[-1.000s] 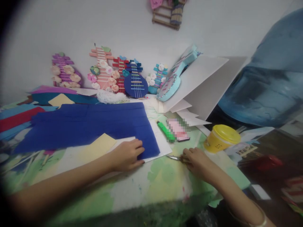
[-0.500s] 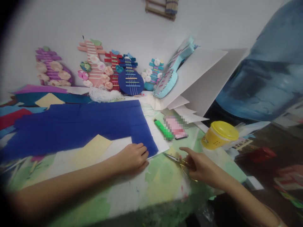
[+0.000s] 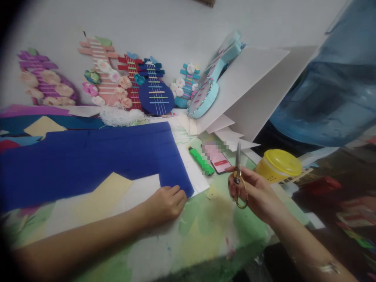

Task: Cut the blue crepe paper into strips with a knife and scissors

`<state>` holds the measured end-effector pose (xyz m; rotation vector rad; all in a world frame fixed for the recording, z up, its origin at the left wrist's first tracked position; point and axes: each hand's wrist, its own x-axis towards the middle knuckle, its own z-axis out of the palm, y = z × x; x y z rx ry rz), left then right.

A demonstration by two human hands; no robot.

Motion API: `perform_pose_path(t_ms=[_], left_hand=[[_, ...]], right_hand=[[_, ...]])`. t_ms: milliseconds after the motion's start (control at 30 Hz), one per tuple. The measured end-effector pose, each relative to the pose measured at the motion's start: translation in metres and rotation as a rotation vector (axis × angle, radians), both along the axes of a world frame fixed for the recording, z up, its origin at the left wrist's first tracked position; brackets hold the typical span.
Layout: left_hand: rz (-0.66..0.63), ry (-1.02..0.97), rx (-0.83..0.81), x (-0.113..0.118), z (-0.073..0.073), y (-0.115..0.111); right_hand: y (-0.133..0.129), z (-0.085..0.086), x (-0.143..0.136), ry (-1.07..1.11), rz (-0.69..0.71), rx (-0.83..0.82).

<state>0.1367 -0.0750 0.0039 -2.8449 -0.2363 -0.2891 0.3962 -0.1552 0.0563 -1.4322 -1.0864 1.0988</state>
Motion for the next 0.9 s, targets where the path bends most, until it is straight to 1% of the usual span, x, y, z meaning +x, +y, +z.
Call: perform_pose_path(t_ms=[67,133,233,333,433,467,500,567,667,800,900], left_hand=[[0.009,-0.026,0.004,-0.001,-0.004,0.001],[0.022,-0.099,0.043,-0.002,-0.008,0.001],[0.023,-0.236,0.120,-0.002,-0.009,0.001],[-0.012,-0.290,0.136,-0.002,-0.008,0.001],[-0.037,-0.332,0.120,-0.002,-0.008,0.002],[-0.042,-0.347,0.109,-0.002,-0.008,0.002],[-0.047,-0.362,0.099,-0.002,-0.008,0.002],[-0.061,-0.394,0.081,-0.003,-0.008,0.001],[-0.090,-0.445,0.073,-0.002,-0.007,0.000],[-0.146,-0.490,0.069,0.000,-0.004,0.000],[-0.171,-0.506,0.060,0.000,-0.003,0.000]], right_hand=[[-0.003,-0.005,-0.009,0.074,-0.004,-0.095],[-0.008,-0.012,-0.017,0.124,0.018,-0.188],[-0.018,-0.022,-0.030,0.156,0.146,-0.263],[-0.032,-0.025,-0.046,0.151,0.284,-0.358],[-0.042,-0.019,-0.063,0.045,0.229,-0.430],[-0.045,-0.017,-0.068,0.011,0.139,-0.419],[-0.046,-0.015,-0.071,0.000,0.119,-0.431],[-0.048,-0.013,-0.074,-0.001,0.148,-0.474],[-0.046,-0.018,-0.075,0.053,0.236,-0.532],[-0.043,-0.028,-0.075,0.075,0.265,-0.522],[-0.039,-0.029,-0.077,0.082,0.266,-0.498]])
